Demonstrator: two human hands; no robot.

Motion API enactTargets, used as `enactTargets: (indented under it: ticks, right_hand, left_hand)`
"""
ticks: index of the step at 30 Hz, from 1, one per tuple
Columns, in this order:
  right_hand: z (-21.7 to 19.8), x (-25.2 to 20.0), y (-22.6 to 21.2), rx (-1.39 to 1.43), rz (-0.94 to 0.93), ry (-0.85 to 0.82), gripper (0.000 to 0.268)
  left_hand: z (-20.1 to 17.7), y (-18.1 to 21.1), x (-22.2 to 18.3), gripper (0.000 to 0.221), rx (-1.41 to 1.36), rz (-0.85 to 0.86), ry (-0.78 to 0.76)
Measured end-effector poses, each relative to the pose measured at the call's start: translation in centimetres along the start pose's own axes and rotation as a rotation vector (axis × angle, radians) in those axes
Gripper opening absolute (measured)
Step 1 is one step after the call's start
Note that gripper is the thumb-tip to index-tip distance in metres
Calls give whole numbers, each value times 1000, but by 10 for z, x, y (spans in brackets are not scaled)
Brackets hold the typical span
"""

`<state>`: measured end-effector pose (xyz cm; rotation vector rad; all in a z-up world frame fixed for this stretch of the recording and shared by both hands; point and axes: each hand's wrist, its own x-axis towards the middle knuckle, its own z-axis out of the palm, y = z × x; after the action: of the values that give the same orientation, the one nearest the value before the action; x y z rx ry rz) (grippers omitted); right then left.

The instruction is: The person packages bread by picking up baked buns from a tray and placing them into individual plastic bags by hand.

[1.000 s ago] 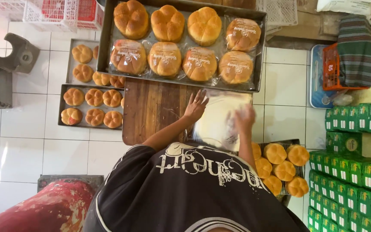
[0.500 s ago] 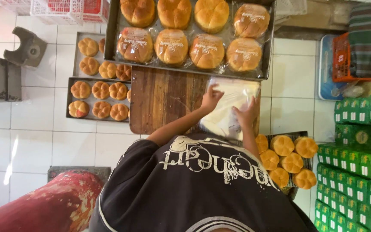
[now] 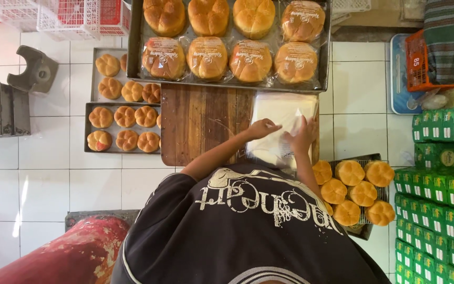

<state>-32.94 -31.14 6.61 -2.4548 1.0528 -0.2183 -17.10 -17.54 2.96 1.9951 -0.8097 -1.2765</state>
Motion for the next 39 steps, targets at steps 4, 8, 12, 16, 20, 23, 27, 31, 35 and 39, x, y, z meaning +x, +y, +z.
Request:
enactTargets:
  ticks: [4,8,12,16,20,23,27,31,35,39]
  right_hand:
    - [-16,-15,-41,31,-98,69,90]
    - [7,-33,-59,136,-243,-112,83]
    - [7,-38,-68,288,-448,-231,78]
    - [-69,-26,-94,576,-371,18,86]
    - [-160,-22,-143,516,-607,32,93]
    - [-149,-22,-140,643,-609,-152,74]
    - [-164,-30,-173,719,-679,-297,39]
    - [-143,-23,-169,722,-675,-377,32]
    - [-155,-22,-173,1029,-619,-403,27]
    - [-175,-22,-175,1183,-699,-407,44]
  left_hand:
    - [-7,23,-17,93,-202,-109,66]
    - [-7,-16,2,65,-644,-180,-9]
    - [-17,-31,-11,57,-724,79,107]
    - [-89,40,-113,65,-666,368,-53]
    - [-137,80,-189,65,-576,432,-228]
    - [-144,65,-207,45,-504,485,-182]
    - [-163,116,-263,34,-465,510,7]
    - [-168,127,-278,38,-426,615,188]
    - [-175,145,-289,32,-277,585,402]
    - [-181,139,-285,26,-227,557,510]
